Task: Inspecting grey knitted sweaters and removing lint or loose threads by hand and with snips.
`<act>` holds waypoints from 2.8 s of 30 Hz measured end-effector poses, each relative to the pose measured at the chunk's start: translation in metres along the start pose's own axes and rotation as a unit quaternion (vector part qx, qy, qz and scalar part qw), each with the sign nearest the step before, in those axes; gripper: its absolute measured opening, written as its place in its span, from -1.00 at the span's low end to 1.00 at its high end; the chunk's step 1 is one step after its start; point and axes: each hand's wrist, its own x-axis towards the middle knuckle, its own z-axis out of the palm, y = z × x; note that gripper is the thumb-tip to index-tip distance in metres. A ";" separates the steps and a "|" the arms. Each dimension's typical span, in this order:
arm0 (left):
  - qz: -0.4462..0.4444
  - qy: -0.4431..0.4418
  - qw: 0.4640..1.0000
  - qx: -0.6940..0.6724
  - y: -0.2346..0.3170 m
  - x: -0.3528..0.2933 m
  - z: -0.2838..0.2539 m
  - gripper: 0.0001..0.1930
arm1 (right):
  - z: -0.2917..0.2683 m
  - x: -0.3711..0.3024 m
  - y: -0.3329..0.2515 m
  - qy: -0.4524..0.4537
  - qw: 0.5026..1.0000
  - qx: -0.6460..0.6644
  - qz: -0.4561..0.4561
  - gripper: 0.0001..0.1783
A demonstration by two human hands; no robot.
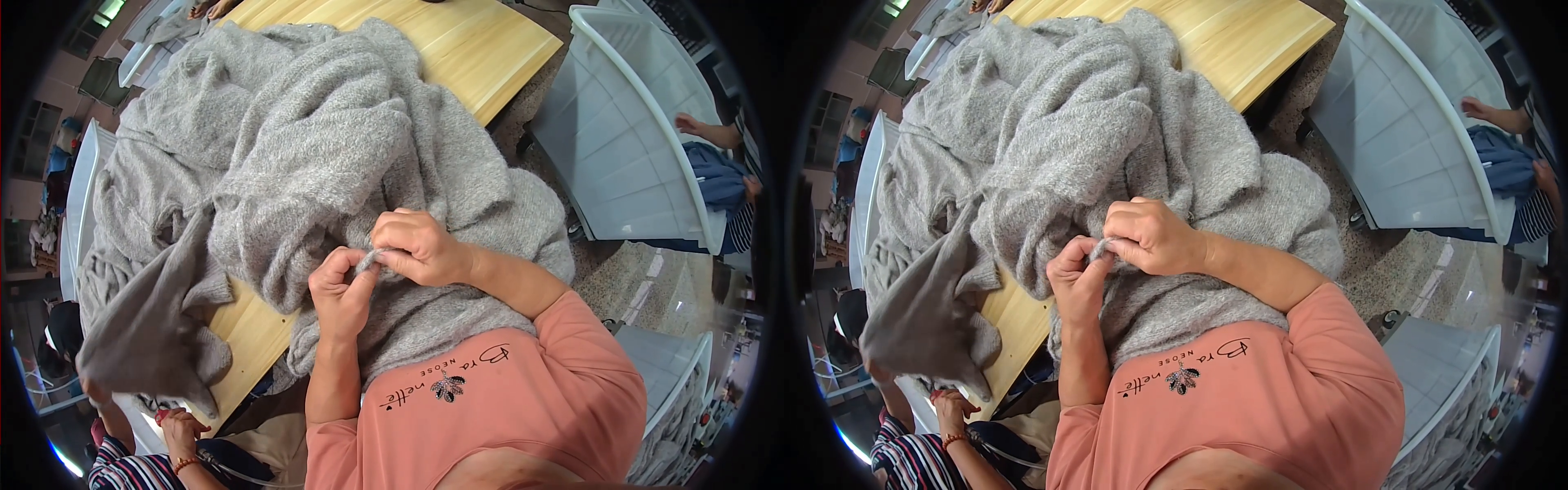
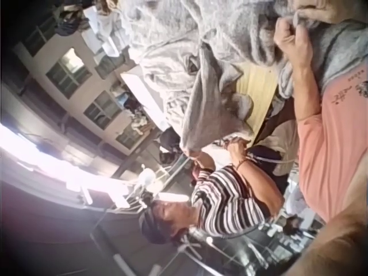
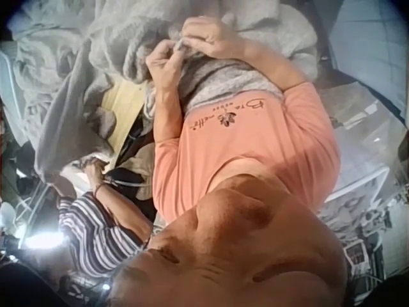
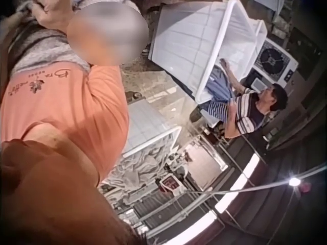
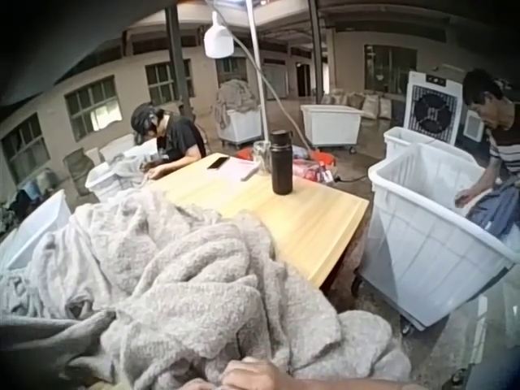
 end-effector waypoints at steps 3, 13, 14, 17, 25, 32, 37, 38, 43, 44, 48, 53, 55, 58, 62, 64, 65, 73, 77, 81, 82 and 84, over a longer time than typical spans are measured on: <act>0.001 -0.041 0.998 0.044 0.002 0.001 0.002 -0.97 | 0.001 -0.001 -0.001 0.009 0.992 0.094 0.078 -0.96; -0.068 -0.012 0.992 -0.102 -0.007 0.000 0.003 -0.92 | 0.007 -0.003 0.000 0.050 0.989 0.110 0.084 -0.92; -0.079 -0.014 0.990 -0.115 -0.011 0.000 0.002 -0.90 | 0.008 -0.003 0.001 0.040 0.991 0.106 0.068 -0.92; -0.074 0.031 0.970 -0.231 -0.023 0.000 -0.005 -0.84 | 0.000 -0.006 0.001 0.041 0.999 0.005 0.018 -0.91; -0.029 0.133 0.929 -0.343 -0.017 0.005 -0.037 -0.64 | -0.050 -0.010 0.004 -0.071 0.979 -0.019 0.190 -0.56; -0.016 0.003 0.919 -0.394 -0.005 0.009 -0.036 -0.87 | -0.050 -0.004 0.005 0.086 0.979 0.000 0.183 -0.83; -0.046 0.067 0.923 -0.376 -0.002 0.008 -0.029 -0.95 | -0.052 -0.008 -0.004 0.356 0.926 -0.126 0.015 -0.88; -0.043 0.068 0.924 -0.373 -0.002 0.008 -0.028 -0.95 | -0.052 -0.007 -0.005 0.346 0.928 -0.133 0.018 -0.88; -0.047 0.080 0.932 -0.351 -0.004 0.009 -0.026 -0.97 | -0.058 -0.005 -0.009 0.264 0.963 -0.061 -0.002 -0.84; -0.050 0.090 0.931 -0.350 -0.005 0.008 -0.026 -0.98 | -0.059 -0.006 -0.009 0.144 0.983 -0.111 0.037 -0.76; -0.047 0.114 0.924 -0.362 -0.008 0.006 -0.031 -0.93 | -0.051 -0.010 -0.005 -0.115 0.945 -0.292 0.091 -0.65; -0.043 0.111 0.915 -0.386 -0.009 0.007 -0.037 -0.89 | -0.046 -0.008 0.003 -0.032 0.932 -0.356 0.065 -0.83; -0.053 0.117 0.911 -0.392 -0.006 0.007 -0.035 -0.90 | -0.050 -0.006 0.001 0.001 0.949 -0.309 0.061 -0.81; -0.030 0.108 0.938 -0.329 0.003 0.006 -0.023 -0.92 | -0.048 0.000 -0.005 0.124 0.969 -0.195 -0.083 -0.74; -0.022 0.052 0.984 -0.167 0.012 0.002 0.002 -0.95 | -0.022 0.000 -0.016 0.076 0.976 -0.037 -0.201 -0.73; -0.034 0.043 0.984 -0.167 0.015 0.003 0.010 -0.95 | -0.014 0.001 -0.013 0.090 0.976 -0.028 -0.194 -0.72; -0.055 0.040 0.983 -0.168 0.015 0.003 0.013 -0.95 | -0.011 0.001 -0.011 0.101 0.975 -0.020 -0.195 -0.71; -0.084 -0.011 0.979 -0.187 0.007 0.005 0.006 -0.93 | -0.015 -0.002 -0.005 0.093 0.959 -0.143 -0.228 -0.82; -0.091 -0.011 0.978 -0.187 0.003 0.005 0.003 -0.91 | -0.010 -0.001 -0.005 0.076 0.959 -0.156 -0.225 -0.84; -0.082 0.001 0.982 -0.169 0.001 0.004 0.003 -0.94 | -0.007 -0.003 -0.002 0.064 0.956 -0.195 -0.207 -0.83; -0.079 -0.005 0.982 -0.170 0.000 0.003 0.004 -0.94 | -0.007 -0.003 -0.001 0.068 0.957 -0.192 -0.208 -0.83; -0.062 0.030 0.985 -0.158 -0.001 0.002 0.005 -0.90 | -0.005 -0.004 0.001 0.044 0.968 -0.170 -0.181 -0.81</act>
